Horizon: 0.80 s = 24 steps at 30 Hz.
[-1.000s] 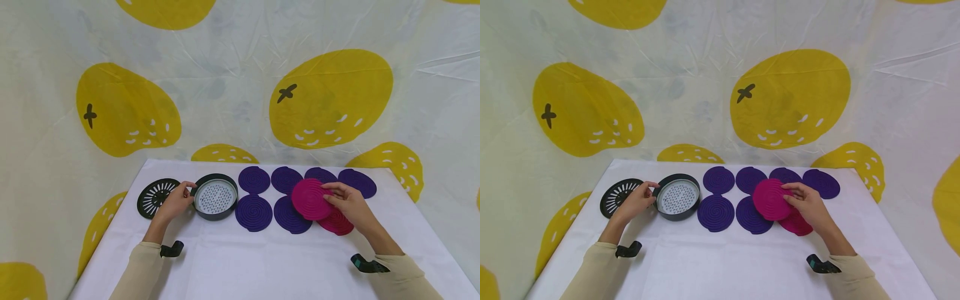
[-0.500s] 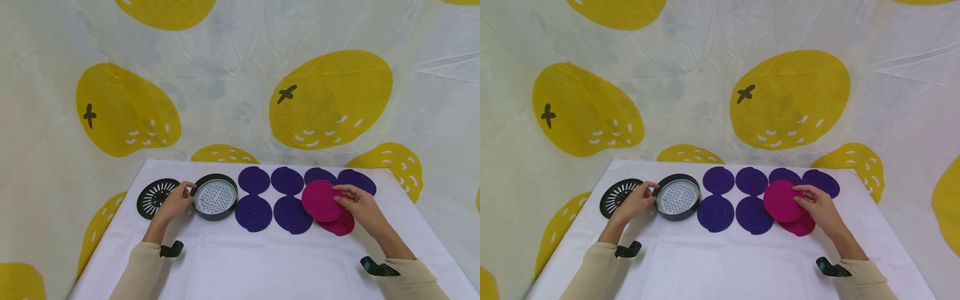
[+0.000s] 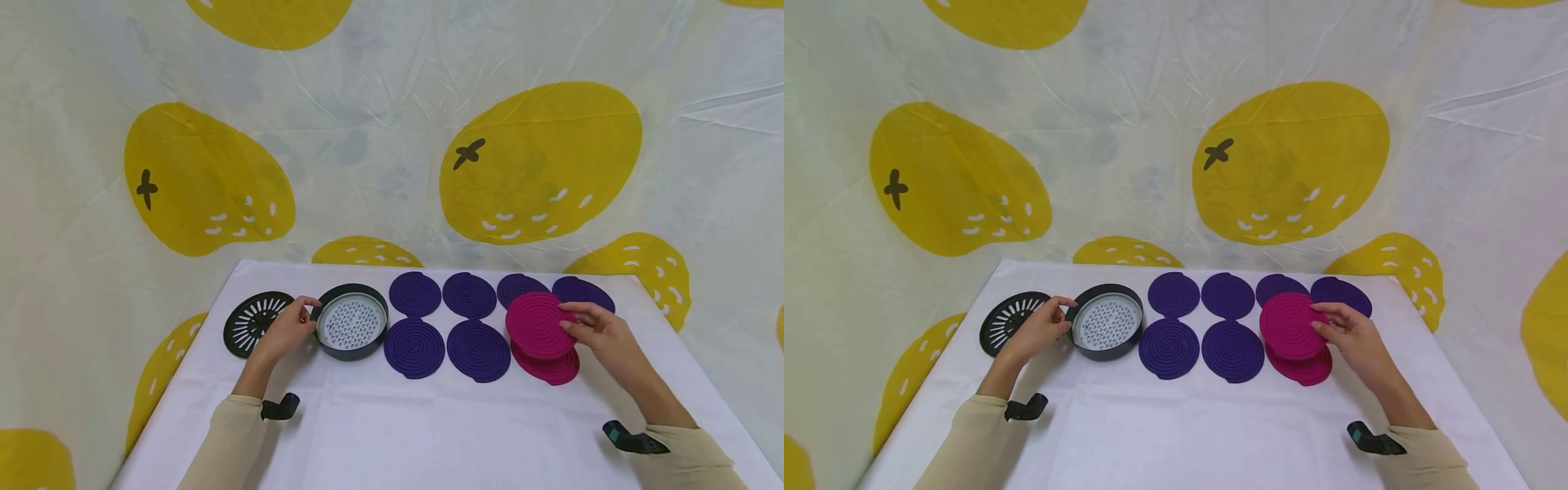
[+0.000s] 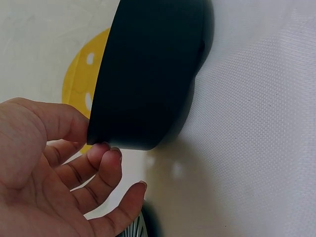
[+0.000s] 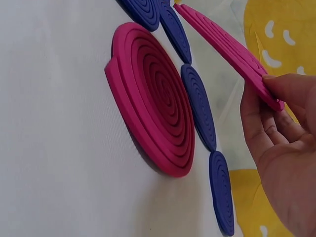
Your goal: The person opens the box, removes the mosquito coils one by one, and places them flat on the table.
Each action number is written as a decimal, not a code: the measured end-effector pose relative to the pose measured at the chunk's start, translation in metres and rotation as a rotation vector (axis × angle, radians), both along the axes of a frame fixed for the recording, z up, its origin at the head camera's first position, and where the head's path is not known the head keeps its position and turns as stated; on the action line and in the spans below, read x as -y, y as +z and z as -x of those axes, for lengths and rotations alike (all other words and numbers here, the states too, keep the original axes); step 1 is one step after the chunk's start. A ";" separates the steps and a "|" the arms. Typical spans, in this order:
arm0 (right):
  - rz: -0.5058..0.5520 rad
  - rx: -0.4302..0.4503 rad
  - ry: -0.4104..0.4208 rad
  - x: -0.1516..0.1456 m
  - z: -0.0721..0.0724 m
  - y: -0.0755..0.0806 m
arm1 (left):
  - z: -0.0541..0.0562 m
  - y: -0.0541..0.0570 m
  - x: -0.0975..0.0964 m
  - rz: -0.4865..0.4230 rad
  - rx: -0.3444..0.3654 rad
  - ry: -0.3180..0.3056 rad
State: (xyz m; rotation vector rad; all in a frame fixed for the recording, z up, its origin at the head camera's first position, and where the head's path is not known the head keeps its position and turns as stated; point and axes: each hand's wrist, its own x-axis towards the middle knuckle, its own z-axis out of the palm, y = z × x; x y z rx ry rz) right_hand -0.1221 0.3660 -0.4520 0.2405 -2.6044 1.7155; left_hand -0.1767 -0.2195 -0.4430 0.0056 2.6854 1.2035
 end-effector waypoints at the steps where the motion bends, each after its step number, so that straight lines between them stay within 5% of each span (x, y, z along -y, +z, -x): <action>1: -0.016 0.003 -0.013 -0.001 -0.001 0.000 | 0.000 0.000 0.000 -0.001 -0.004 -0.003; 24: -0.117 0.044 -0.107 -0.038 -0.001 -0.007 | -0.001 0.002 -0.002 -0.006 -0.008 0.002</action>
